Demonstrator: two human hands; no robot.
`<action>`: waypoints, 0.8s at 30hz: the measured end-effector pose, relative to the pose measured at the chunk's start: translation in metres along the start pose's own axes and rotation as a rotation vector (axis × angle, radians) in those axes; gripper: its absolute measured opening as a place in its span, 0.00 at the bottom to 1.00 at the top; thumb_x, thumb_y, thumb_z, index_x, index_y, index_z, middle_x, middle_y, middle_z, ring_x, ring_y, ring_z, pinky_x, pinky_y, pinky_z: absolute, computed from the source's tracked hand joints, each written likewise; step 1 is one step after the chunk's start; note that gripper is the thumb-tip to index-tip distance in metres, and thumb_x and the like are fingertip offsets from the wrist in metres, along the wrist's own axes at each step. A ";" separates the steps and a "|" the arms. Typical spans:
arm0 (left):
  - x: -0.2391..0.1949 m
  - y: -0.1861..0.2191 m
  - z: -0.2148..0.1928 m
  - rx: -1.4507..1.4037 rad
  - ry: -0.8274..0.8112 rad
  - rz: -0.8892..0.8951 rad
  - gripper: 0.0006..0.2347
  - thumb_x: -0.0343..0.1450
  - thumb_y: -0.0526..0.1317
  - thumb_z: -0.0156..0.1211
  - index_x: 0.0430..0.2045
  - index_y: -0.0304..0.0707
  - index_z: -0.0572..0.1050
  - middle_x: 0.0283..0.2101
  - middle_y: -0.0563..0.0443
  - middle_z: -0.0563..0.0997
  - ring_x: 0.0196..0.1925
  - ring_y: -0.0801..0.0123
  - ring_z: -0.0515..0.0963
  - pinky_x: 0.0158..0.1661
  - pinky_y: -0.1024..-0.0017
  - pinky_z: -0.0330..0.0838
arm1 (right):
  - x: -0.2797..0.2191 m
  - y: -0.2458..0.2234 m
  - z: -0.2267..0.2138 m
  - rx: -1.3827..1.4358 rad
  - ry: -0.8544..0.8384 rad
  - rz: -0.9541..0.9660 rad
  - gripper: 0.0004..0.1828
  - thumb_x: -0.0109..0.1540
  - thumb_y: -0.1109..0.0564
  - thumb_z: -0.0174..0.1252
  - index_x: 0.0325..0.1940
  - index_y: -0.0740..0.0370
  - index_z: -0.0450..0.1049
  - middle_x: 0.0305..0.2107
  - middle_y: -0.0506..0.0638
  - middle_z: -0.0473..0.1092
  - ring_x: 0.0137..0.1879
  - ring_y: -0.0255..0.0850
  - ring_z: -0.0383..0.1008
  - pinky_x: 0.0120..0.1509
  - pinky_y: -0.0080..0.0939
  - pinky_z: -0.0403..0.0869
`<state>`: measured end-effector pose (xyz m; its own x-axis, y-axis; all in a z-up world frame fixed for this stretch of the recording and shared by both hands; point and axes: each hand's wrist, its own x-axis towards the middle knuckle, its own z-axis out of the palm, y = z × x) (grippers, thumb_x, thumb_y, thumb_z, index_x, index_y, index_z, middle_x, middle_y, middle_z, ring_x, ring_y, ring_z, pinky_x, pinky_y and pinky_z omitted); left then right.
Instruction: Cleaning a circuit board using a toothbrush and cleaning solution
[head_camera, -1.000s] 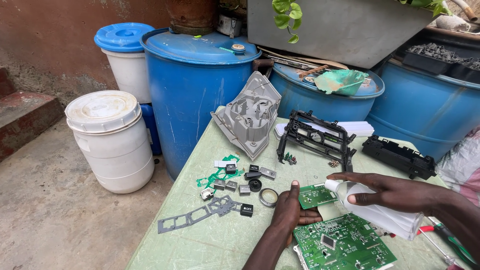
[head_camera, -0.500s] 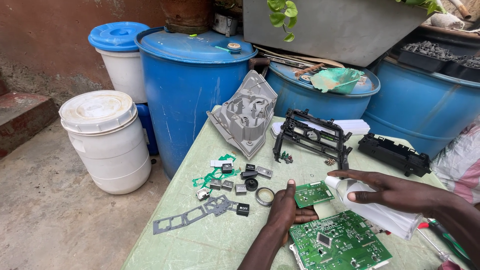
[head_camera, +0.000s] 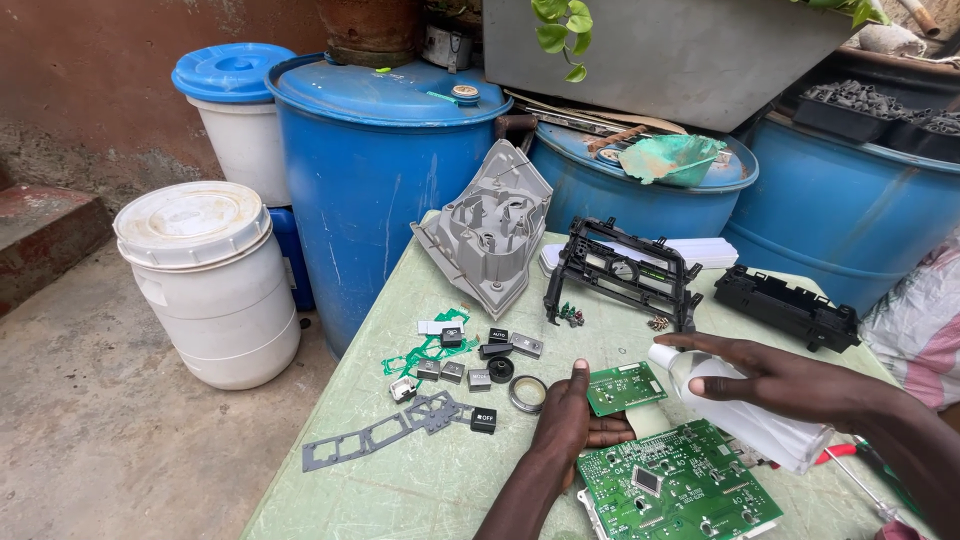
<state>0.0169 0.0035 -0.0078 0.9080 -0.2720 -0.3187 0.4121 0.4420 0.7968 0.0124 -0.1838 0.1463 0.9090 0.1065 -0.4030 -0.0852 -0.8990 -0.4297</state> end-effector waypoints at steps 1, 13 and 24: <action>0.000 -0.001 -0.001 0.000 -0.001 -0.001 0.26 0.77 0.58 0.36 0.48 0.33 0.75 0.35 0.32 0.84 0.29 0.57 0.85 0.32 0.71 0.83 | -0.006 -0.004 0.001 0.000 0.000 0.002 0.39 0.55 0.39 0.57 0.72 0.22 0.61 0.75 0.29 0.49 0.80 0.31 0.47 0.81 0.45 0.49; 0.003 -0.003 -0.001 -0.044 0.009 -0.017 0.26 0.75 0.59 0.39 0.54 0.35 0.71 0.37 0.29 0.84 0.29 0.55 0.85 0.33 0.68 0.84 | -0.029 -0.001 0.006 0.337 0.181 -0.111 0.45 0.49 0.47 0.58 0.71 0.27 0.58 0.78 0.25 0.44 0.81 0.36 0.44 0.77 0.56 0.52; 0.004 0.000 0.001 -0.079 0.069 -0.084 0.24 0.76 0.57 0.41 0.52 0.34 0.72 0.37 0.27 0.85 0.29 0.52 0.86 0.33 0.66 0.85 | -0.001 0.016 -0.003 0.593 0.516 -0.244 0.42 0.49 0.66 0.61 0.67 0.46 0.63 0.64 0.53 0.68 0.64 0.49 0.72 0.65 0.57 0.74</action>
<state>0.0208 0.0015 -0.0083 0.8718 -0.2532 -0.4193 0.4894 0.4871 0.7234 0.0113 -0.1994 0.1425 0.9908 -0.0687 0.1166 0.0688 -0.4865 -0.8710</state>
